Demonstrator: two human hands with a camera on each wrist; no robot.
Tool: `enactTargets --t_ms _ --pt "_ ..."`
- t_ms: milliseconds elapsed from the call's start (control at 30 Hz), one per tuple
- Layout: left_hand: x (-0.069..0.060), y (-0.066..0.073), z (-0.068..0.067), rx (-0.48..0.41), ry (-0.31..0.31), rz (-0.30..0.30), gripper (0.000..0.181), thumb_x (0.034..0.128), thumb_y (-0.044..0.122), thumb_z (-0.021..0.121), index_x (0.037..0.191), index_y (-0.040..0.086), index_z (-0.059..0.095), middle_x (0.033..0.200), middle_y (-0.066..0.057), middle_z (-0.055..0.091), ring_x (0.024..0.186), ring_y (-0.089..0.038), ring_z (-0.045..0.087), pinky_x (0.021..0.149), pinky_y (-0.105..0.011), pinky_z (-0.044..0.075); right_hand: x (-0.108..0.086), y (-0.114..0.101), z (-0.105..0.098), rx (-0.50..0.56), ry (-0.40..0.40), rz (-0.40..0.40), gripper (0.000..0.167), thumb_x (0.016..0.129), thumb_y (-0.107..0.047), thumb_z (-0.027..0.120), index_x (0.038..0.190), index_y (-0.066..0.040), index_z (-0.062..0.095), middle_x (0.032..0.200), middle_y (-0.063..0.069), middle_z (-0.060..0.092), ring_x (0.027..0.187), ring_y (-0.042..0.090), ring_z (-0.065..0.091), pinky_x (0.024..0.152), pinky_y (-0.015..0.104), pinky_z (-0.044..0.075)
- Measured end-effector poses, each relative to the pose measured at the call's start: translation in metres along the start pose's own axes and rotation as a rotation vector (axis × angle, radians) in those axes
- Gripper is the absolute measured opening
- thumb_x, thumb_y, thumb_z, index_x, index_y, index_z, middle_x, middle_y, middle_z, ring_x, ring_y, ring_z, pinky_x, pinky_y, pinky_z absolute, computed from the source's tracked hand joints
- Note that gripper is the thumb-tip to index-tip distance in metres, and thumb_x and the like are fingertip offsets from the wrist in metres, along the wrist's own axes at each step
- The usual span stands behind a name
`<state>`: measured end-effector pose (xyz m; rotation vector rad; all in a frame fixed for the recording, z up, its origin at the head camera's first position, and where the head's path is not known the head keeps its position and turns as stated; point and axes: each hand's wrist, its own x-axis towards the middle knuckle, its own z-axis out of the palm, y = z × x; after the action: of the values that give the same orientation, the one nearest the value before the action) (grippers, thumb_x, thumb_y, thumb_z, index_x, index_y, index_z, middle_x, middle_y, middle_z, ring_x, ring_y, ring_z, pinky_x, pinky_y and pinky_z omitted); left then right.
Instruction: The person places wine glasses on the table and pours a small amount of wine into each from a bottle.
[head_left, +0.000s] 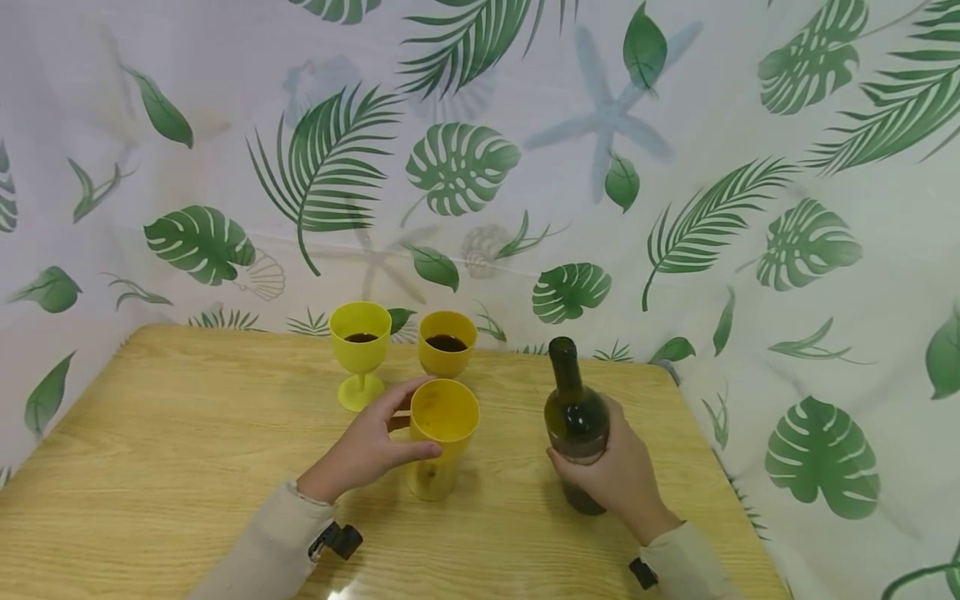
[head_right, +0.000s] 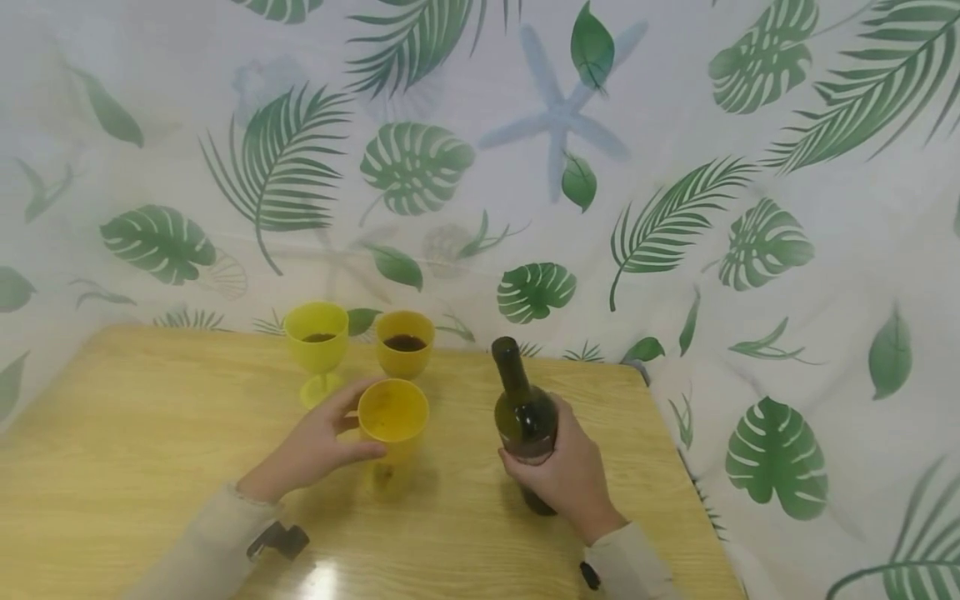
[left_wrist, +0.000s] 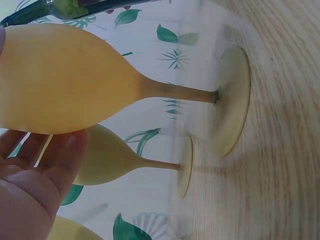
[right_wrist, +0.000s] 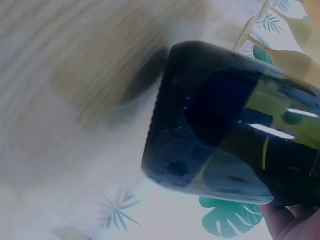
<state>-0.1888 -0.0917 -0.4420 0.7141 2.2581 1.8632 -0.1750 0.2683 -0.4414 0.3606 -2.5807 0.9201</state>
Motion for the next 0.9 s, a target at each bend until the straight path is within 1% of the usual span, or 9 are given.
enactTargets --t_ms 167,267,400,500,633,733,900 --pt "0.000 -0.001 0.000 -0.004 0.002 -0.002 0.083 0.0879 0.028 0.085 0.157 0.020 0.041 0.151 -0.003 0.050 0.137 -0.029 0.050 0.115 -0.053 0.042 0.004 -0.005 -0.011 -0.130 -0.034 -0.117 0.090 0.071 -0.033 0.094 0.142 -0.005 0.047 0.113 0.013 0.072 0.090 0.025 0.073 0.071 0.045 0.061" --pt "0.000 -0.001 0.000 -0.004 0.001 0.004 0.083 0.0878 0.028 0.086 0.157 0.019 0.041 0.151 -0.003 0.050 0.137 -0.029 0.050 0.115 -0.054 0.042 0.007 -0.008 -0.017 -0.182 -0.062 -0.148 0.089 0.071 -0.037 0.093 0.141 -0.006 0.049 0.112 0.011 0.073 0.087 0.022 0.073 0.068 0.041 0.061" --pt "0.001 0.000 0.000 -0.004 0.001 0.007 0.084 0.0878 0.028 0.085 0.158 0.016 0.040 0.152 -0.003 0.050 0.137 -0.029 0.050 0.115 -0.054 0.042 0.010 -0.014 -0.023 -0.241 -0.112 -0.173 0.084 0.072 -0.041 0.092 0.139 -0.009 0.052 0.113 0.008 0.073 0.087 0.019 0.073 0.065 0.038 0.060" --pt "0.001 0.000 0.000 -0.005 0.002 0.006 0.084 0.0876 0.028 0.086 0.158 0.017 0.040 0.152 -0.003 0.050 0.137 -0.029 0.050 0.115 -0.054 0.042 0.012 -0.019 -0.027 -0.277 -0.140 -0.200 0.083 0.072 -0.043 0.091 0.138 -0.011 0.052 0.113 0.006 0.073 0.084 0.018 0.073 0.062 0.036 0.059" --pt "0.001 0.000 0.001 0.000 0.002 0.003 0.084 0.0873 0.029 0.086 0.157 0.019 0.041 0.151 -0.003 0.051 0.137 -0.029 0.050 0.115 -0.053 0.043 0.014 -0.024 -0.031 -0.316 -0.157 -0.244 0.086 0.070 -0.044 0.091 0.138 -0.010 0.051 0.111 0.004 0.072 0.081 0.016 0.071 0.060 0.034 0.058" --pt "0.001 0.000 0.001 0.005 0.003 -0.002 0.083 0.0873 0.030 0.086 0.157 0.020 0.041 0.151 -0.003 0.051 0.138 -0.029 0.050 0.115 -0.053 0.043 0.017 -0.027 -0.033 -0.341 -0.176 -0.280 0.087 0.069 -0.044 0.092 0.138 -0.009 0.051 0.111 0.004 0.071 0.081 0.015 0.071 0.061 0.034 0.058" --pt "0.001 0.001 0.001 0.008 0.004 -0.006 0.084 0.0874 0.029 0.086 0.157 0.019 0.041 0.152 -0.003 0.050 0.138 -0.028 0.050 0.115 -0.052 0.043 0.022 -0.033 -0.037 -0.379 -0.192 -0.350 0.089 0.068 -0.043 0.092 0.138 -0.006 0.051 0.111 0.006 0.073 0.085 0.016 0.071 0.061 0.035 0.060"
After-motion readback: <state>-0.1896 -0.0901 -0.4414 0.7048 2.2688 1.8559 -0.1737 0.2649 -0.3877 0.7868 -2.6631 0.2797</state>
